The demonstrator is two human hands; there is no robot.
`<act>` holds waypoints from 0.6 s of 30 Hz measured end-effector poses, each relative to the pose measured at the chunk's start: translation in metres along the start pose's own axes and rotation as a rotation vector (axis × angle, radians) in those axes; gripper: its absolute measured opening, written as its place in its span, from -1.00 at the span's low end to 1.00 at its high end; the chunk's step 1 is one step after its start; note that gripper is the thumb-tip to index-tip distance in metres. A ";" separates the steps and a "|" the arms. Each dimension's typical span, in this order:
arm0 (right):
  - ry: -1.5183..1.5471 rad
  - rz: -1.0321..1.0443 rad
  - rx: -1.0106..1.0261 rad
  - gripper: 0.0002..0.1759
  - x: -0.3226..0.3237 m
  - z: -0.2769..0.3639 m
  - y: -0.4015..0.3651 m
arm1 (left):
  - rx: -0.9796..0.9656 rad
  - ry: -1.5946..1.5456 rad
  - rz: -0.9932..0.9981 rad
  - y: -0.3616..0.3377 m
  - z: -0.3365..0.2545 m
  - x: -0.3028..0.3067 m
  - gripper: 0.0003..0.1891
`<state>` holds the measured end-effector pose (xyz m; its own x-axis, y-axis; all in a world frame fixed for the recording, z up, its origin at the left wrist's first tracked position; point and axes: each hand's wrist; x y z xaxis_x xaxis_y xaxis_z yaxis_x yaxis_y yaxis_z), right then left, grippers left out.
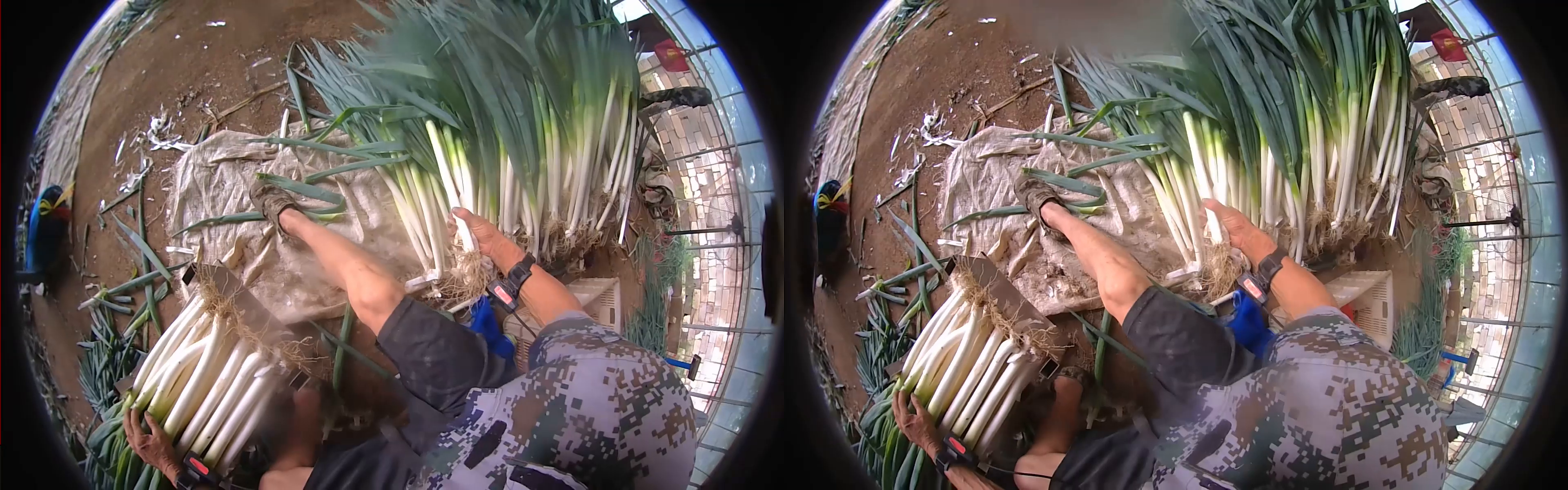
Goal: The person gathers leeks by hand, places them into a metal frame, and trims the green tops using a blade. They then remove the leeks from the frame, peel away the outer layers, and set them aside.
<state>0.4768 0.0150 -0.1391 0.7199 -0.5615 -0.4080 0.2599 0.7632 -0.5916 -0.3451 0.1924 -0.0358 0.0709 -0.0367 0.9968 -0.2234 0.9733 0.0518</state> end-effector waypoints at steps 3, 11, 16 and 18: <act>0.028 0.004 -0.010 -0.65 -0.063 0.006 -0.051 | 0.173 -0.859 -0.059 0.001 0.019 -0.023 -0.60; 0.323 -0.027 -0.127 -0.63 -0.235 -0.141 -0.212 | 0.069 -1.192 0.342 -0.190 -0.193 0.109 -0.71; 0.127 -0.024 -0.100 -0.60 -0.237 -0.191 -0.266 | -0.132 -1.383 1.367 -0.284 -0.246 0.063 -0.43; 0.041 0.005 -0.063 -0.59 -0.236 -0.179 -0.272 | -0.109 -1.387 1.398 -0.297 -0.251 0.054 -0.45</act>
<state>0.1213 -0.1168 -0.0064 0.6939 -0.5715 -0.4380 0.2147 0.7449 -0.6317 -0.0314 -0.0416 -0.0126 -0.7613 0.5679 -0.3127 0.6148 0.4794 -0.6263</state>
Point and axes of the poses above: each hand's wrist, its own y-axis towards the middle knuckle, its own x-axis out of the back of the hand, z = x × y, and after that the axes turned 9 degrees about x, right-handed
